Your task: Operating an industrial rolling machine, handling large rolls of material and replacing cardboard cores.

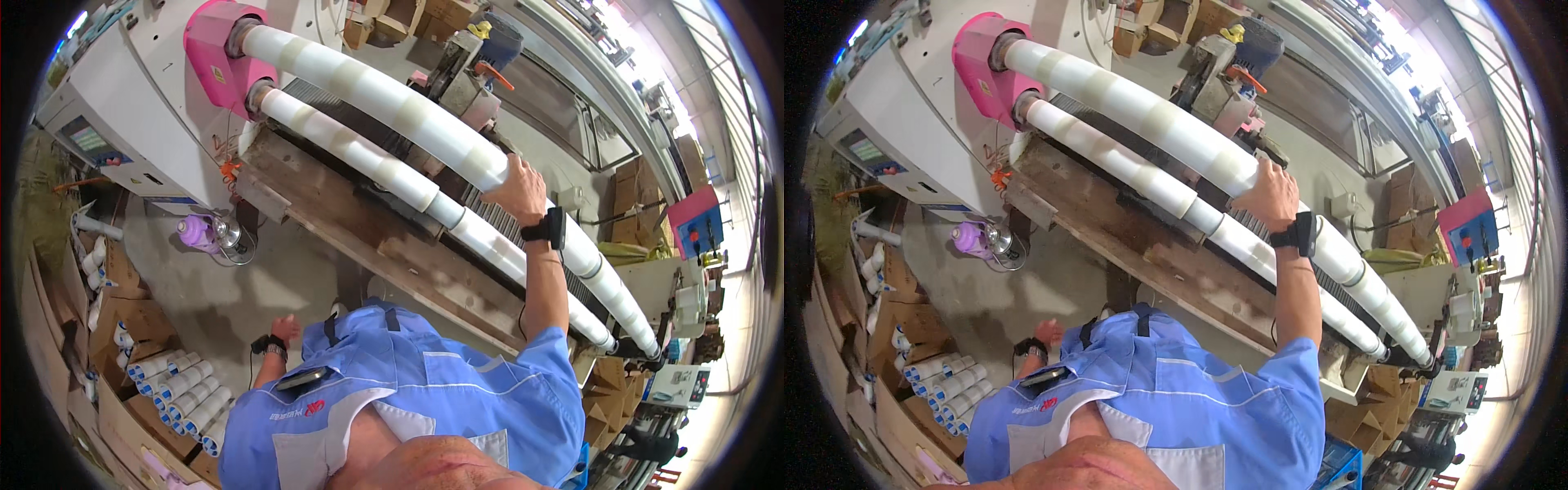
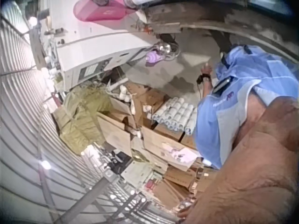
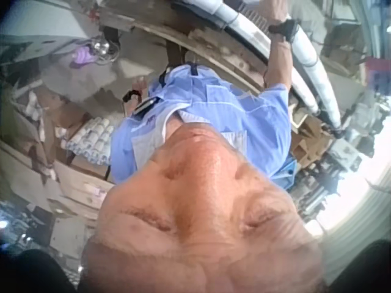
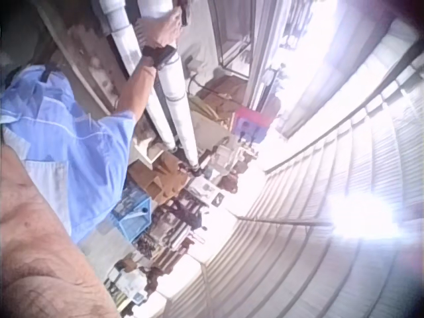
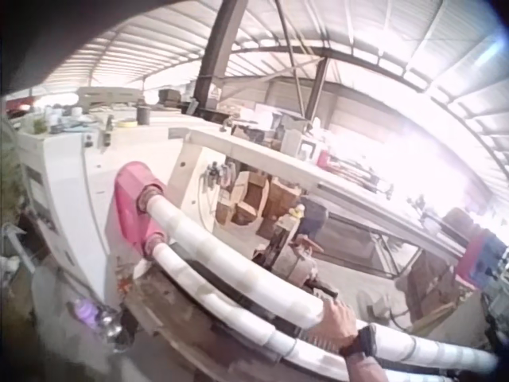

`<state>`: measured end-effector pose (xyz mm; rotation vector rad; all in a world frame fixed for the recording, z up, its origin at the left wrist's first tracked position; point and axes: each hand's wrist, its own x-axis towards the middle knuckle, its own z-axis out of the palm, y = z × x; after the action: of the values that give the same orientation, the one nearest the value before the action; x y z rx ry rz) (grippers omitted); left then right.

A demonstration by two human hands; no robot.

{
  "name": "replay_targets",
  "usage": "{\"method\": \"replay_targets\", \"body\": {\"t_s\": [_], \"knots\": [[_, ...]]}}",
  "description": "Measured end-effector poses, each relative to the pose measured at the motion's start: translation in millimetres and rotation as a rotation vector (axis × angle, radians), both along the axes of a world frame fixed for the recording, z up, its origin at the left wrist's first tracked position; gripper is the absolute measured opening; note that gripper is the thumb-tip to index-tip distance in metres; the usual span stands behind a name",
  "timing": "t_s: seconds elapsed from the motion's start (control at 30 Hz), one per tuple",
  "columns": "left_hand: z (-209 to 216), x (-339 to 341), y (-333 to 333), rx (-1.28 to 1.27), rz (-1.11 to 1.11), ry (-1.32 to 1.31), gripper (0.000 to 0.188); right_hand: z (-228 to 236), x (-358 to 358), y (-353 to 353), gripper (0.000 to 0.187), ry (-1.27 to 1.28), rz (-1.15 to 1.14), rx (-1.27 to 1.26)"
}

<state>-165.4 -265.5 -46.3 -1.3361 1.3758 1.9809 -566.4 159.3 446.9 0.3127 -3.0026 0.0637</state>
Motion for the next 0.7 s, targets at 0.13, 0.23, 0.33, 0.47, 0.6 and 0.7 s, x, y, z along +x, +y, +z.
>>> {"method": "replay_targets", "body": {"t_s": [0.13, 0.23, 0.33, 0.47, 0.6, 0.7], "knots": [[-87, 87, 25, -0.052, -0.254, -0.037, 0.024, -10, -3, 2, 0.077, 0.065, 0.018, 0.017], [-95, 112, 46, -0.409, -0.736, 0.091, 0.025, -14, -2, 0, 0.078, 0.126, 0.001, 0.033], [-96, 116, 55, -0.476, -0.788, 0.114, 0.027, -7, 0, -6, 0.081, 0.085, -0.02, 0.045], [-88, 95, 43, -0.34, -0.563, 0.093, 0.03, -5, 1, -7, 0.085, 0.059, -0.036, 0.06], [-46, 45, 19, 0.006, 0.013, -0.058, 0.033, -8, 1, -6, 0.084, 0.061, -0.045, 0.083], [-33, 28, -3, 0.046, 0.066, -0.075, 0.033, -8, 0, -5, 0.083, 0.062, -0.052, 0.097]]}}
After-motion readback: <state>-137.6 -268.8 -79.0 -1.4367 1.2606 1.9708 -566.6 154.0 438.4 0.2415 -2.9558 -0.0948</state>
